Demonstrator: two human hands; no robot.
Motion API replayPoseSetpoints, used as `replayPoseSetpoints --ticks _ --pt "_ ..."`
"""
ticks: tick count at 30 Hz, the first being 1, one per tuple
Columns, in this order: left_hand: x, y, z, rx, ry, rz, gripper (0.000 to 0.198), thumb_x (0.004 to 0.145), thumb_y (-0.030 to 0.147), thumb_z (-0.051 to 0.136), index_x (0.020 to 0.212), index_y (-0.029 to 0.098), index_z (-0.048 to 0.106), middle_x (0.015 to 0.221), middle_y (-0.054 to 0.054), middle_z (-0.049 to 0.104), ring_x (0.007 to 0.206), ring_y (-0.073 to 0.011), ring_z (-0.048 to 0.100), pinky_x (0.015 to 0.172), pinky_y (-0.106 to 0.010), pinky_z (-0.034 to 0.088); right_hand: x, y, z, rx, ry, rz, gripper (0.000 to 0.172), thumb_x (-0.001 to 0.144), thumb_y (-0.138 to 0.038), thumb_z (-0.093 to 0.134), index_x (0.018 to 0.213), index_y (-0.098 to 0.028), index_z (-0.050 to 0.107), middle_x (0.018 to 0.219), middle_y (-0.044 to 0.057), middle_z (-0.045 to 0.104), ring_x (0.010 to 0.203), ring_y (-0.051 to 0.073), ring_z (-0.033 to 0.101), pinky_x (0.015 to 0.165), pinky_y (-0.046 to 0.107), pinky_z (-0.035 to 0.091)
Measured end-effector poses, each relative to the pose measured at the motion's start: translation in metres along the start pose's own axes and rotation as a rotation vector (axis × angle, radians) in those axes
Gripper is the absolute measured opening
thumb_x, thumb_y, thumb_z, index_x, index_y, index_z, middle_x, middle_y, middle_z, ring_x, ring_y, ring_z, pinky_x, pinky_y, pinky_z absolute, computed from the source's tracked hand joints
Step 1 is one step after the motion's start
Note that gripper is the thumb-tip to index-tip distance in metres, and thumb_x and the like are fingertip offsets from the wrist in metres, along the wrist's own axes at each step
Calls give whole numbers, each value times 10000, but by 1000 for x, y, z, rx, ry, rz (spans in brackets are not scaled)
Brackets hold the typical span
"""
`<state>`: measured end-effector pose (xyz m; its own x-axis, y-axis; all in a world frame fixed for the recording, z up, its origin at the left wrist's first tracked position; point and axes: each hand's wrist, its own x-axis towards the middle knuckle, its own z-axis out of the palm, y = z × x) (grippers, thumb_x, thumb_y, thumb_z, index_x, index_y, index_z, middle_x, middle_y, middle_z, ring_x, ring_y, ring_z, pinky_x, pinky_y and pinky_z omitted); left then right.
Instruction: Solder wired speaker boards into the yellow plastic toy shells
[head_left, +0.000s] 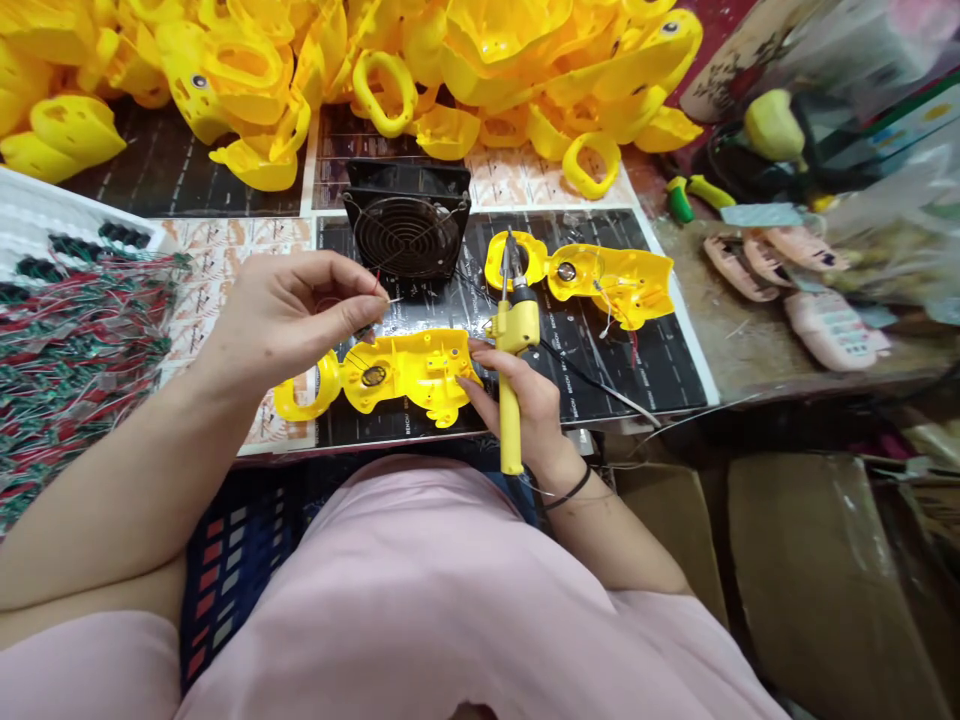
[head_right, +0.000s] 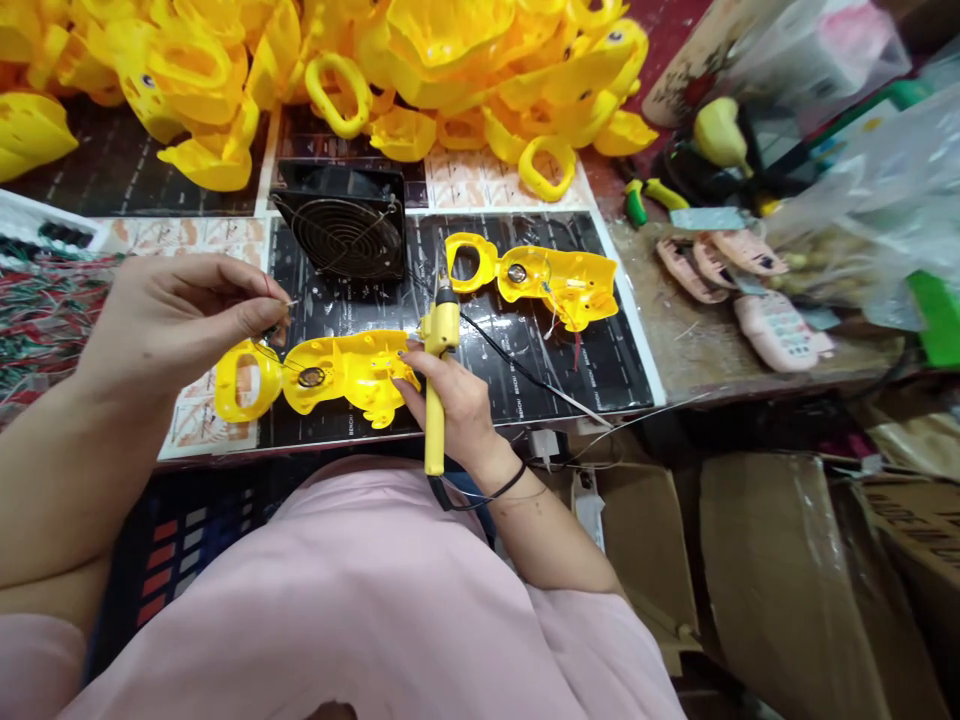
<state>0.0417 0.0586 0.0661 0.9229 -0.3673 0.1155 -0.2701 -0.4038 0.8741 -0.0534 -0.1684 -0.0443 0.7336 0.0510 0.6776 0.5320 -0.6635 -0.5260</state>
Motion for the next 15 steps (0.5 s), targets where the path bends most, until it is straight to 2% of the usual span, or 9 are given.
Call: replayPoseSetpoints --ticks 2,4,7,9,11,13,15 --pt "1 -2 2 -59 -35 -13 349 729 514 793 784 183 700 722 -36 700 663 -149 659 611 -249 561 0 1 2 2 8 12 326 903 -204 695 1198 -257 569 1165 84 746 1011 198 749 875 304 645" --pt "2 -7 8 -110 -120 -56 385 713 529 796 770 164 686 675 -31 681 610 -133 636 567 -231 535 1 0 2 0 19 13 311 903 -214 700 1187 -256 580 1163 80 747 1002 199 752 869 305 649" --pt "0 -18 20 -81 -191 -90 342 746 491 747 779 155 689 682 -28 692 603 -125 621 562 -225 511 6 -4 -5 -6 60 19 281 896 -216 720 1150 -257 606 1114 57 763 949 194 762 843 309 657" --pt "-3 -25 26 46 -182 -25 250 793 422 681 805 173 706 740 -30 719 656 -139 640 628 -250 524 9 -10 -18 -5 71 4 209 903 -217 717 1091 -263 638 979 13 783 809 167 764 751 278 656" --pt "-7 -32 32 243 -174 102 182 823 349 619 812 197 718 784 -40 732 701 -167 658 715 -304 535 11 -17 -37 3 38 -52 151 938 -284 679 1087 -267 663 832 -20 772 662 135 730 656 242 632" --pt "-10 -40 38 453 -167 231 185 851 302 572 809 204 723 803 -65 732 743 -212 674 786 -377 529 10 -23 -57 4 0 -87 318 971 -442 602 1237 -271 640 793 -8 761 632 141 714 639 251 625" --pt "-13 -46 44 582 -141 320 216 884 281 537 810 196 721 824 -95 730 793 -255 684 809 -433 519 6 -27 -75 -27 11 3 598 946 -636 513 1420 -271 524 919 45 768 738 188 739 688 310 641"
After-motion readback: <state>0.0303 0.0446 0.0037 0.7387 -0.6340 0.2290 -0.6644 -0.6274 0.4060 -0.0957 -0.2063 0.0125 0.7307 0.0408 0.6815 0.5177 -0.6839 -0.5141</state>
